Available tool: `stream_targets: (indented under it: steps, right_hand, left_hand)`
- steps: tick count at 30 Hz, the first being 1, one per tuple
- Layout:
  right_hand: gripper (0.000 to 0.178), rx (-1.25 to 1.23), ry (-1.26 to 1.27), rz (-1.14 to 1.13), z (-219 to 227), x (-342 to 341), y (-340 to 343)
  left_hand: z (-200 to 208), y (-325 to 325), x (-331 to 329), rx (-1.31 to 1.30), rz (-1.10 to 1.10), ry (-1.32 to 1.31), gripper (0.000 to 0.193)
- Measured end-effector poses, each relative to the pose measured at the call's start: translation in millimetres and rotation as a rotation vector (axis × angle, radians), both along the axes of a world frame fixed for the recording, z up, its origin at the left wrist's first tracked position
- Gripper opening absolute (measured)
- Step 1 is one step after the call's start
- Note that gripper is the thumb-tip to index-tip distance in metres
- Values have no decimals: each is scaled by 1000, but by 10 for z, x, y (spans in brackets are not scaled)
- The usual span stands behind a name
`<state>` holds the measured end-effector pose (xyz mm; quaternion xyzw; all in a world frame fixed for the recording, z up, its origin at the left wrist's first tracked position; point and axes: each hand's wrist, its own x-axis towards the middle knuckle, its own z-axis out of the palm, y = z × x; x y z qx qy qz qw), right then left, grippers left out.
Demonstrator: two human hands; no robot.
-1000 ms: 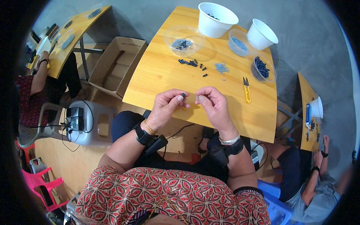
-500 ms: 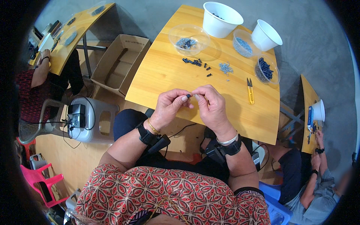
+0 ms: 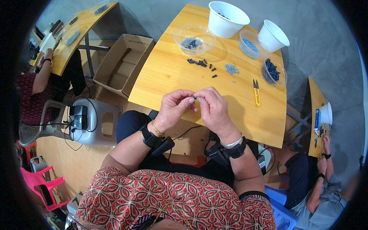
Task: Manually inserting small blue plastic pins into black plastic housings using fingers and pliers.
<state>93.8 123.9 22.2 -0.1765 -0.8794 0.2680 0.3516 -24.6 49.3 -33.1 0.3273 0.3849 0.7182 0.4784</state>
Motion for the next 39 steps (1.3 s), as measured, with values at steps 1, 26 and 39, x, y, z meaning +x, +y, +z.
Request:
stream_targets:
  steps: [1, 26, 39]
  right_hand:
    - [10, -1, 1, 2, -9, -1, 1]
    - [4, -290, 120, -44, -198, 37, 27]
    - [7, -122, 12, -13, -51, 45, 43]
  left_hand:
    - [7, -4, -4, -7, 14, -9, 13]
    - [-44, 4, 2, 23, -26, -5, 13]
    - [-11, 1, 61, -16, 71, 152, 8]
